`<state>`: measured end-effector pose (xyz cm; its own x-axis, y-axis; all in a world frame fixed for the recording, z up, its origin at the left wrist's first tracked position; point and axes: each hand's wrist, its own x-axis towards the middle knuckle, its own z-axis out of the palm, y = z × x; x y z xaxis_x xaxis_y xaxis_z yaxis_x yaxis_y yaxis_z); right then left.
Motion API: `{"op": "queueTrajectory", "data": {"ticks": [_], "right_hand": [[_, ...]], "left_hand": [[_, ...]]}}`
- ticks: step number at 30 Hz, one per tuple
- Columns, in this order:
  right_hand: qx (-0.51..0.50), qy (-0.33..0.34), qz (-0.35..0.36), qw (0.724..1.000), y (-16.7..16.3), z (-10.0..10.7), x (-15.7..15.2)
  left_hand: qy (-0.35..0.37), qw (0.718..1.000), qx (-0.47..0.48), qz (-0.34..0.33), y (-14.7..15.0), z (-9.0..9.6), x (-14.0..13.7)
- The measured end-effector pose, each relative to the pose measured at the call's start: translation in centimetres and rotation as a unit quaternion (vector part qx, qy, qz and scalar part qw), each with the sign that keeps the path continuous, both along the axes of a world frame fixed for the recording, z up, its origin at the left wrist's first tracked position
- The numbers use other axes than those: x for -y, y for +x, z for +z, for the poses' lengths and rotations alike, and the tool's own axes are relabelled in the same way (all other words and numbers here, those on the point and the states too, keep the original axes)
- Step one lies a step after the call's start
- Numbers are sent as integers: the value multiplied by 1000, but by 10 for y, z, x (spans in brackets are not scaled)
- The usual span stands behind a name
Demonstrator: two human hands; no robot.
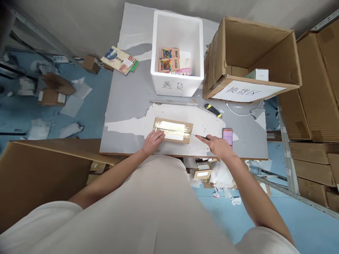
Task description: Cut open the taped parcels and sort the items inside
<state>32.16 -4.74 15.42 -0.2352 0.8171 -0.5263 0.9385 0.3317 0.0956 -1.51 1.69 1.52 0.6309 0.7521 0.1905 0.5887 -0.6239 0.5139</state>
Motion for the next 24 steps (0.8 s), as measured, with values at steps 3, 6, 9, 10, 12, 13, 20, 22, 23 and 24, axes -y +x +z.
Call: {"op": "queueTrajectory", "data": {"ticks": [3,6,9,10,12,13,20,22,23,24], "right_hand": [[-47,25,-62,997,-4,-2,21],[-55,49,-62,995,1,4,42],[-68,87,-93,989,18,9,58],[-91,101,-125,983,22,7,61],[-181,111,-202,956,26,-6,63],[-240,108,-242,934,23,-16,61],[-475,87,-453,750,-17,-84,11],[-508,78,-466,720,-20,-90,-3],[-521,71,-470,709,-20,-91,-8],[-531,65,-474,700,-20,-91,-12]], "left_hand": [[19,999,-28,-23,-1,15,-2],[14,997,-60,-41,2,26,-6],[-1,995,-94,-43,5,30,-8],[-4,994,-103,-37,5,30,-9],[-7,993,-113,-17,5,30,-9],[-8,994,-113,-6,4,31,-10],[-5,993,-109,38,11,41,-37],[-11,990,-121,66,19,43,-49],[-19,988,-132,76,23,44,-54],[-29,986,-144,81,26,44,-58]]}}
